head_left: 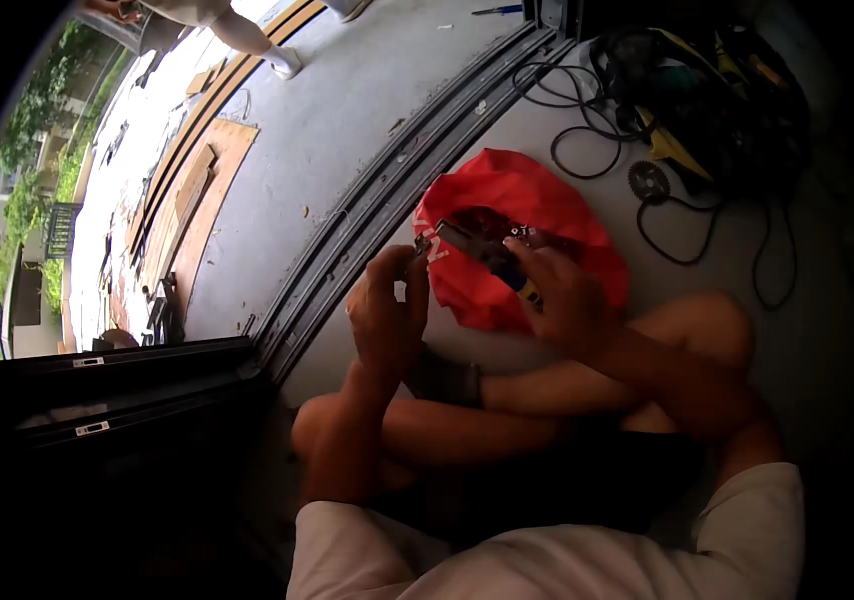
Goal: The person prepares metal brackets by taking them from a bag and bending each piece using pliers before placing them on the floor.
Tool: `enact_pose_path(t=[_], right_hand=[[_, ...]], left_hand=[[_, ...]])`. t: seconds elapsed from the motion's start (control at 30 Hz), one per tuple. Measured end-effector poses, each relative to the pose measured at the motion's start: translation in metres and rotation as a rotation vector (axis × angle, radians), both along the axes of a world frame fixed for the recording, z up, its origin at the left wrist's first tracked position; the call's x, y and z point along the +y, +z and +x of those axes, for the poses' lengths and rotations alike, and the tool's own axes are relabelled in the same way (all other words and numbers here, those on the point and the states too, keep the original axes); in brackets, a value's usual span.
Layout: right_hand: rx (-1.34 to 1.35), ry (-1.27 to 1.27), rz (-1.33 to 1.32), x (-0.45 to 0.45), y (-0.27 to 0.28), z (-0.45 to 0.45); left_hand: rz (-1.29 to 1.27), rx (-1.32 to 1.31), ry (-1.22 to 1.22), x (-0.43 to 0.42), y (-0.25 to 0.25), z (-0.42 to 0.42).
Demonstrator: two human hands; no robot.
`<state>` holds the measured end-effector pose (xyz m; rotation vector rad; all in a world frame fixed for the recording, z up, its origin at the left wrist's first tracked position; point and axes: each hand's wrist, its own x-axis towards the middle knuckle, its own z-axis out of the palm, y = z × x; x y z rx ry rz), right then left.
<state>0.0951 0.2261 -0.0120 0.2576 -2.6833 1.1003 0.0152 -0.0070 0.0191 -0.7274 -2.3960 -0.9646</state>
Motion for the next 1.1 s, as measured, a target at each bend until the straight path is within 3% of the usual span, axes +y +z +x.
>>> enact_pose_path(t=[0.3, 0.67, 1.1], right_hand=[[0.043, -0.017, 0.116, -0.007, 0.011, 0.003], [0.034, -0.018, 0.209, -0.007, 0.011, 0.004], [-0.178, 0.030, -0.150, -0.021, 0.008, 0.011]], left_hand=[[-0.079, 0.184, -0.064, 0.007, 0.013, 0.002], [-0.144, 0.230, -0.088, 0.004, 0.011, 0.000], [-0.073, 0.308, -0.159, 0.000, 0.003, -0.007]])
